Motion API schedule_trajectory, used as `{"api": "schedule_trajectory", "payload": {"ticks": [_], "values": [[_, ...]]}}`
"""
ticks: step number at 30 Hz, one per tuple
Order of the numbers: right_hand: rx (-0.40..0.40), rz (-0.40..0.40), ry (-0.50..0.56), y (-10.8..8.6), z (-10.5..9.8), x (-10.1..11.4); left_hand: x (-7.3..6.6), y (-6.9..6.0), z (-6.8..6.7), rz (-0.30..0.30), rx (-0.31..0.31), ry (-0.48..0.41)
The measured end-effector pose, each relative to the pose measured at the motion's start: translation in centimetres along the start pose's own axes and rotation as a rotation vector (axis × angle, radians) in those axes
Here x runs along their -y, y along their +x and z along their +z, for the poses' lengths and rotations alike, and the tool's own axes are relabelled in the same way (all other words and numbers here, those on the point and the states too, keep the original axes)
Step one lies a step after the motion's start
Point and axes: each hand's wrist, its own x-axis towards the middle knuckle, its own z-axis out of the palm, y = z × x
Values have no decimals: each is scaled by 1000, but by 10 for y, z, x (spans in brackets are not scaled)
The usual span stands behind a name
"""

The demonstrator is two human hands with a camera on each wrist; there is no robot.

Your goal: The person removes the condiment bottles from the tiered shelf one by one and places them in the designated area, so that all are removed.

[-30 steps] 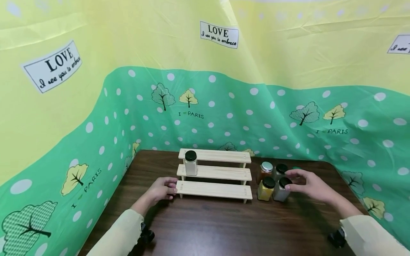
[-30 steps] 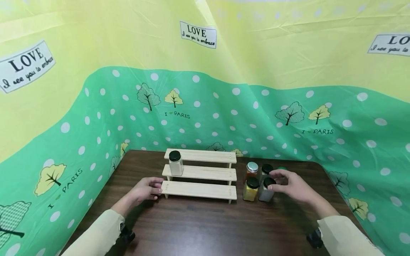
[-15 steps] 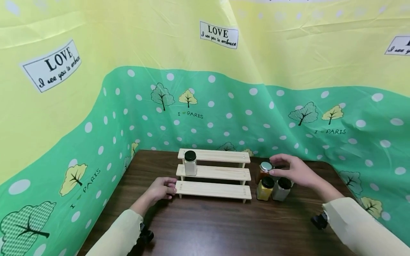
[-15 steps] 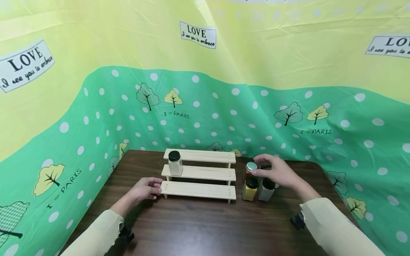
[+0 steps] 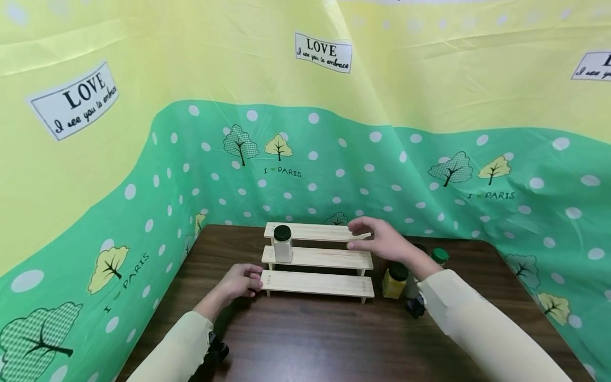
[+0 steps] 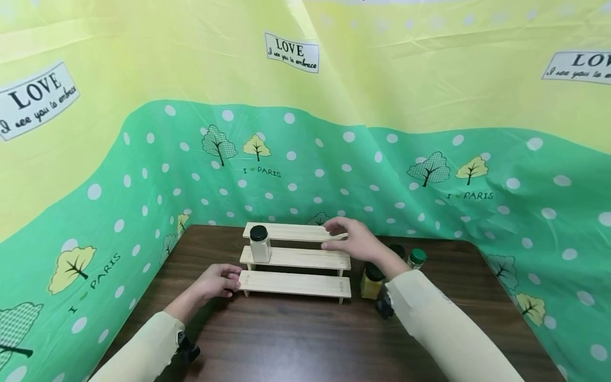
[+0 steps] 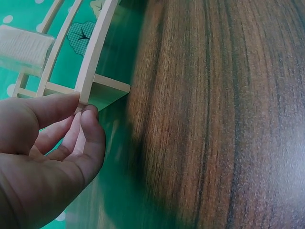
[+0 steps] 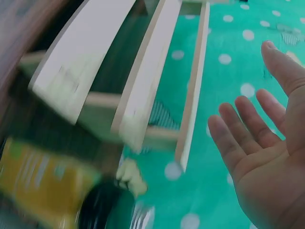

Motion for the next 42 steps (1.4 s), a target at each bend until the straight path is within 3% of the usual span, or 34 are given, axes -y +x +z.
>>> {"api": "schedule_trajectory", "payload": {"ticks": [7, 16, 28, 42], "values": [[52, -14, 86, 27, 29, 17, -1, -2, 1, 3, 3, -5], [78, -16, 119, 52, 68, 33, -1, -2, 1, 9, 1, -20], [45, 16, 167, 69, 103, 48, -1, 1, 2, -16, -13, 12], [32, 12, 202, 75, 123, 50, -2, -3, 1, 6, -4, -2]]}}
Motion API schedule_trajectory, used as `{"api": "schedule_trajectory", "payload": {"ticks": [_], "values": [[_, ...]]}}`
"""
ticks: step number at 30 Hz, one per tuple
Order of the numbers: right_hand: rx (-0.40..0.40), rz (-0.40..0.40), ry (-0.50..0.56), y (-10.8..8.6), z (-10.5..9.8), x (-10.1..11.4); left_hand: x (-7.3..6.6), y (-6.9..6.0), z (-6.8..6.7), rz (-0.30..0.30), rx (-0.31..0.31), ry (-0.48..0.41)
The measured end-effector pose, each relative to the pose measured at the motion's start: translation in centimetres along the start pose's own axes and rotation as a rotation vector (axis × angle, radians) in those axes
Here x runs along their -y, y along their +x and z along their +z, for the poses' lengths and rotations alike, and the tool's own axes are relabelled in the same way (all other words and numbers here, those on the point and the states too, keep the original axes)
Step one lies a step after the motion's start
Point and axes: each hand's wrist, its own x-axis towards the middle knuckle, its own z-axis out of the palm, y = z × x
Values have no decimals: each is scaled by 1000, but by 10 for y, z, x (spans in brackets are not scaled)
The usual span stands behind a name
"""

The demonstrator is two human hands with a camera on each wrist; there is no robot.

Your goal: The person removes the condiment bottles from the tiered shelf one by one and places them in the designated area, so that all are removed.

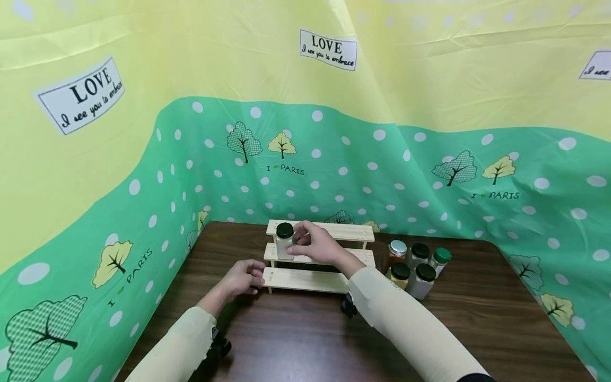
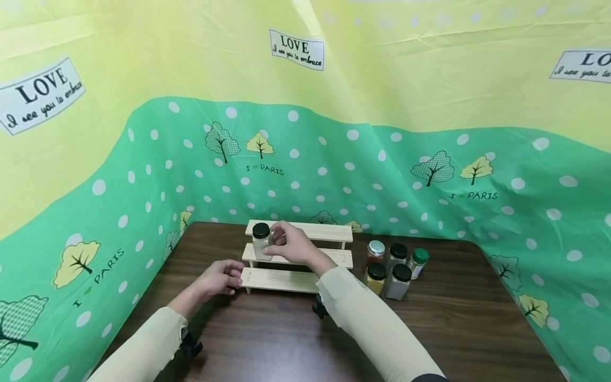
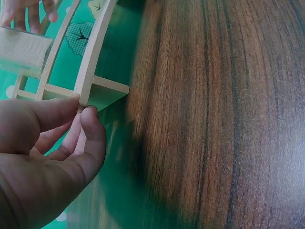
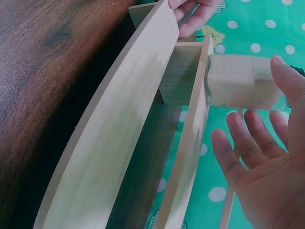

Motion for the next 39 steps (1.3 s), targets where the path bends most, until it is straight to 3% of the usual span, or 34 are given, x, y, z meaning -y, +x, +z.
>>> {"api": "schedule_trajectory", "payload": {"ticks": [11, 24, 31, 39], "values": [[-57, 5, -23, 3, 5, -2, 0, 1, -1, -2, 5, -12], [-51, 8, 25, 5, 5, -4, 0, 0, -1, -10, 2, -13], [-63, 16, -2, 0, 4, -1, 0, 0, -1, -3, 15, -26], [-91, -2, 62, -4, 7, -2, 3, 0, -1, 4, 5, -24]]}}
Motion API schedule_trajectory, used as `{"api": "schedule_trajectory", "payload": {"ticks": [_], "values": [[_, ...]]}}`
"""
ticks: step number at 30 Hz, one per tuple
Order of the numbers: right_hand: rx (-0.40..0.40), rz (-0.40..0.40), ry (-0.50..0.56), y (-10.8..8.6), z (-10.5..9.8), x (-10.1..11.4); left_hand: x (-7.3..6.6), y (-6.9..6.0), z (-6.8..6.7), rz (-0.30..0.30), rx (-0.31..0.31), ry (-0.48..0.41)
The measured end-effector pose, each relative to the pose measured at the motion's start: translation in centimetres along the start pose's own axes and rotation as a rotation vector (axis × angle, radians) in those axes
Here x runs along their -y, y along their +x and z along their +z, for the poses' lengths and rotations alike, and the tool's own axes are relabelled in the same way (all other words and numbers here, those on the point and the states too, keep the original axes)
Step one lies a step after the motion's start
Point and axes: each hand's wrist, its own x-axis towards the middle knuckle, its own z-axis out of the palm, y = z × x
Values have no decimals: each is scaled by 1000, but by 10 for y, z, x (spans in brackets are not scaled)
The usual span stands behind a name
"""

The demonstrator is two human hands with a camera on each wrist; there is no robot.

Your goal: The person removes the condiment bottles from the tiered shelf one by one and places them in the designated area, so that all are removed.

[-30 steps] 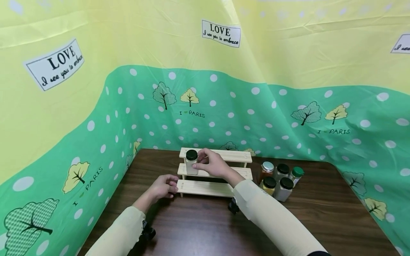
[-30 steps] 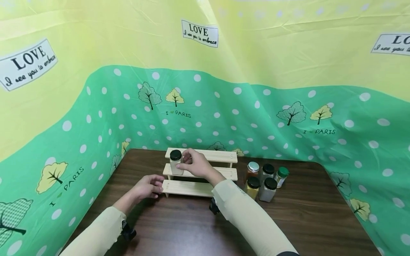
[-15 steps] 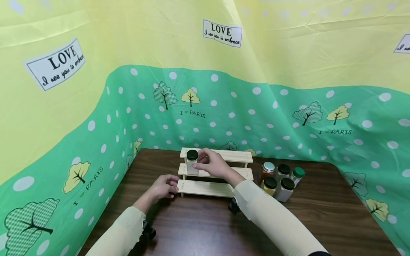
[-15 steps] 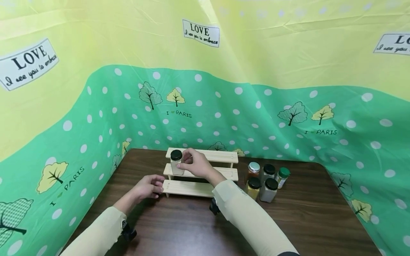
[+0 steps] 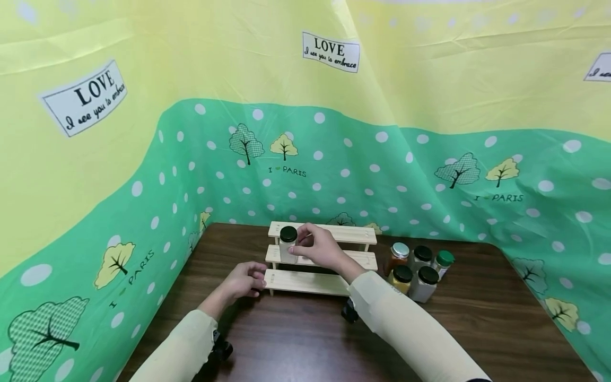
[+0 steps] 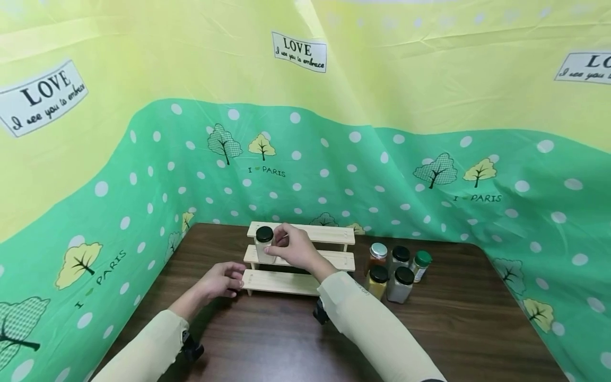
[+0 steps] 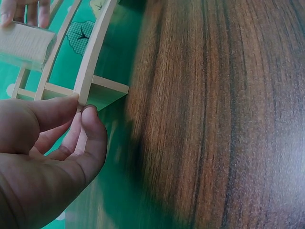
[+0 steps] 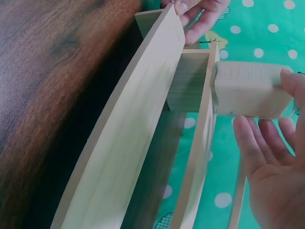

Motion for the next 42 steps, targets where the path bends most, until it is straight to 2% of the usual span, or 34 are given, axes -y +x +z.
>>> {"api": "schedule_trajectory", "payload": {"ticks": [13, 23, 32, 42], "values": [[-31, -31, -39, -3, 1, -1, 2, 4, 3, -5, 14, -2], [-37, -69, -33, -4, -10, 4, 0, 4, 4, -6, 16, -9], [-40, -44, 12, -9, -31, 8, 1, 2, 3, 12, 16, -16], [-34, -61, -54, -24, -68, 13, 0, 1, 2, -2, -7, -13]]}}
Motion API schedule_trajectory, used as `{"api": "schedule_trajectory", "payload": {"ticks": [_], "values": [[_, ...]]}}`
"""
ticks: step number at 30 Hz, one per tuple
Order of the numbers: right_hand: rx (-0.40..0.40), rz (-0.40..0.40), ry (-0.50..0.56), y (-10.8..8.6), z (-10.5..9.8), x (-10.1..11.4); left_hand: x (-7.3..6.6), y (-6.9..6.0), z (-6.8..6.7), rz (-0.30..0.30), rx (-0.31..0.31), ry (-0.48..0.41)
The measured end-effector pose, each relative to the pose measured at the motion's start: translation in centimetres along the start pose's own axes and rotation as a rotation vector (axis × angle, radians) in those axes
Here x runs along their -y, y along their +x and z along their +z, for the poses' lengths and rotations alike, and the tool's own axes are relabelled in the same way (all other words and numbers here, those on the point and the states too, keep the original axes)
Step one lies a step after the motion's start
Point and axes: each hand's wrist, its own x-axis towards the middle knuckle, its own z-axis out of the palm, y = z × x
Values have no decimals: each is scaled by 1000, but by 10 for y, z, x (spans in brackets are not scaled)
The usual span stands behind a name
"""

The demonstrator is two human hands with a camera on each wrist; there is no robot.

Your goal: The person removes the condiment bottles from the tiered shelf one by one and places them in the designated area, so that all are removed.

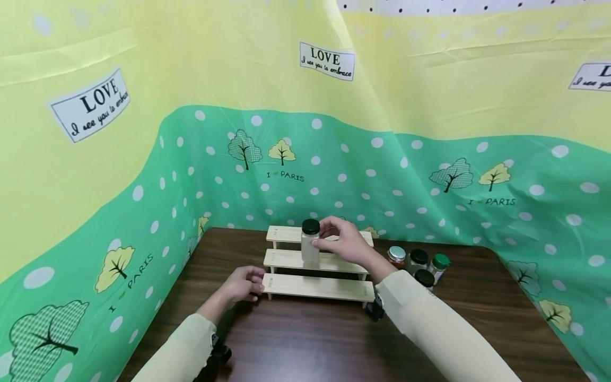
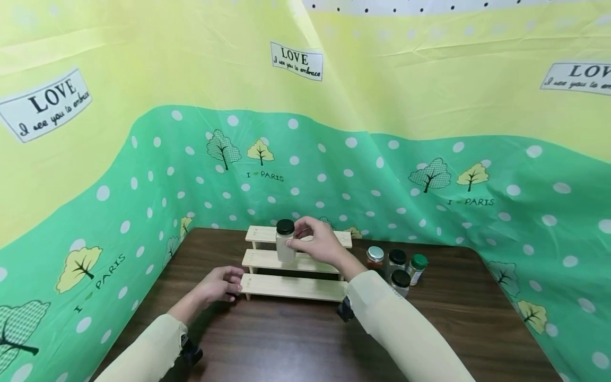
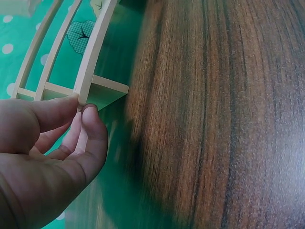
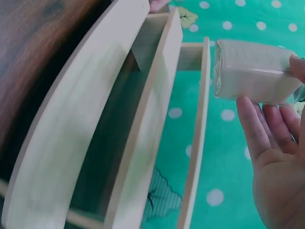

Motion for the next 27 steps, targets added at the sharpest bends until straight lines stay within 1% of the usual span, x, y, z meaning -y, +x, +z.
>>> {"api": "schedule_trajectory", "payload": {"ticks": [8, 13, 20, 27], "values": [[-2, 1, 2, -21, -32, -1, -2, -3, 0, -8, 2, -4], [-15, -6, -13, -35, -49, -4, 0, -1, 0, -6, 7, -4], [-65, -16, -74, -58, -75, -17, 2, -1, 1, -6, 11, -6], [-114, 13, -71, -79, -100, -24, -1, 0, -1, -9, 20, -3]]}}
